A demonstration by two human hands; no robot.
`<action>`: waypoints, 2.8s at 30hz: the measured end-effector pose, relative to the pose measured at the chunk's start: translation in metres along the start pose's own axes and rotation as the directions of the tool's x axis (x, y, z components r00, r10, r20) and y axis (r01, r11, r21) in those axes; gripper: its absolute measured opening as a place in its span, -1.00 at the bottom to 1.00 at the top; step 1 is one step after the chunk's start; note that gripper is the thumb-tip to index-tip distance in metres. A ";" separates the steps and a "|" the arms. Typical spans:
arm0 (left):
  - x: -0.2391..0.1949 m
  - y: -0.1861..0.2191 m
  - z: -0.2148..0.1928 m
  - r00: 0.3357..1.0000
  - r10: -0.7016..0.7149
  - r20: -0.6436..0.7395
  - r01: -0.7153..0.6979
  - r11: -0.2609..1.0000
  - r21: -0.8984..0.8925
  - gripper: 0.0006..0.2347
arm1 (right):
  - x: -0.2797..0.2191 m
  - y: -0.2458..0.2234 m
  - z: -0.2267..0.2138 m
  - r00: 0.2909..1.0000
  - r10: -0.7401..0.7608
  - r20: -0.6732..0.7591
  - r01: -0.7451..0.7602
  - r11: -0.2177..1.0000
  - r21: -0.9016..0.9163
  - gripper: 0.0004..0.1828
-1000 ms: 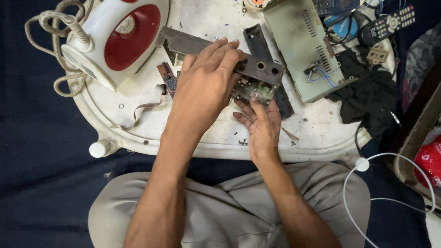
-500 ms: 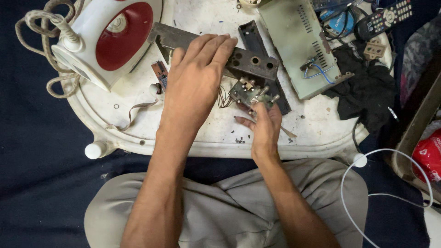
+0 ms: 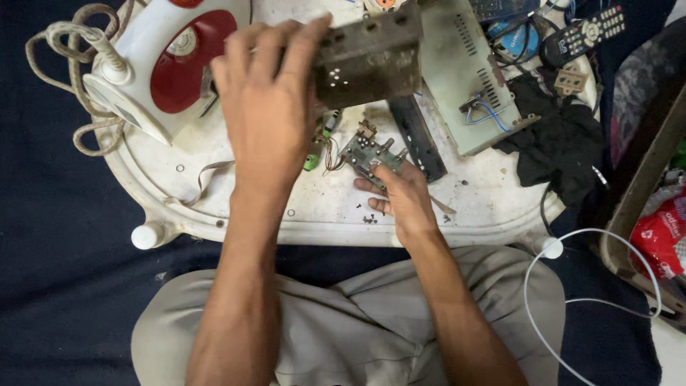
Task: The person uses a screwdriver to remove screws from a circuit board, then wipes the metal casing with a cloth. They handle the board and casing while seated on the floor.
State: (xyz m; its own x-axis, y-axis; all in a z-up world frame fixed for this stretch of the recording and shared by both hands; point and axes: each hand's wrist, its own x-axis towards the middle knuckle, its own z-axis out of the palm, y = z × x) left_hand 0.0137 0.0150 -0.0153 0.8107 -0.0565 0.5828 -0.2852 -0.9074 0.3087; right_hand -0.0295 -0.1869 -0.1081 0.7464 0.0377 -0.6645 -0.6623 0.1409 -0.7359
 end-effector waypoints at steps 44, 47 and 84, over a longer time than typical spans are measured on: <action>0.006 0.020 0.007 0.547 -0.473 0.691 0.660 -0.265 -0.703 -0.59 | -0.022 -0.059 -0.019 0.819 -0.573 0.037 0.551 0.802 0.229 -0.69; 0.008 0.020 0.007 0.541 -0.465 0.701 0.673 -0.261 -0.692 -0.60 | -0.021 -0.059 -0.020 0.797 -0.603 0.038 0.583 0.784 0.212 -0.68; 0.007 0.031 0.000 0.929 -0.371 0.004 0.330 0.820 -0.467 -0.75 | -0.018 -0.050 -0.009 0.800 -0.599 0.033 0.594 0.799 0.093 -0.71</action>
State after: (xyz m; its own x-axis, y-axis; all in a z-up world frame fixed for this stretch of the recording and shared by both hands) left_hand 0.0107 -0.0137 -0.0011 0.8606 0.2824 0.4239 -0.2057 -0.5686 0.7965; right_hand -0.0108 -0.2037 -0.0607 0.9960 -0.0216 -0.0869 -0.0798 0.2267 -0.9707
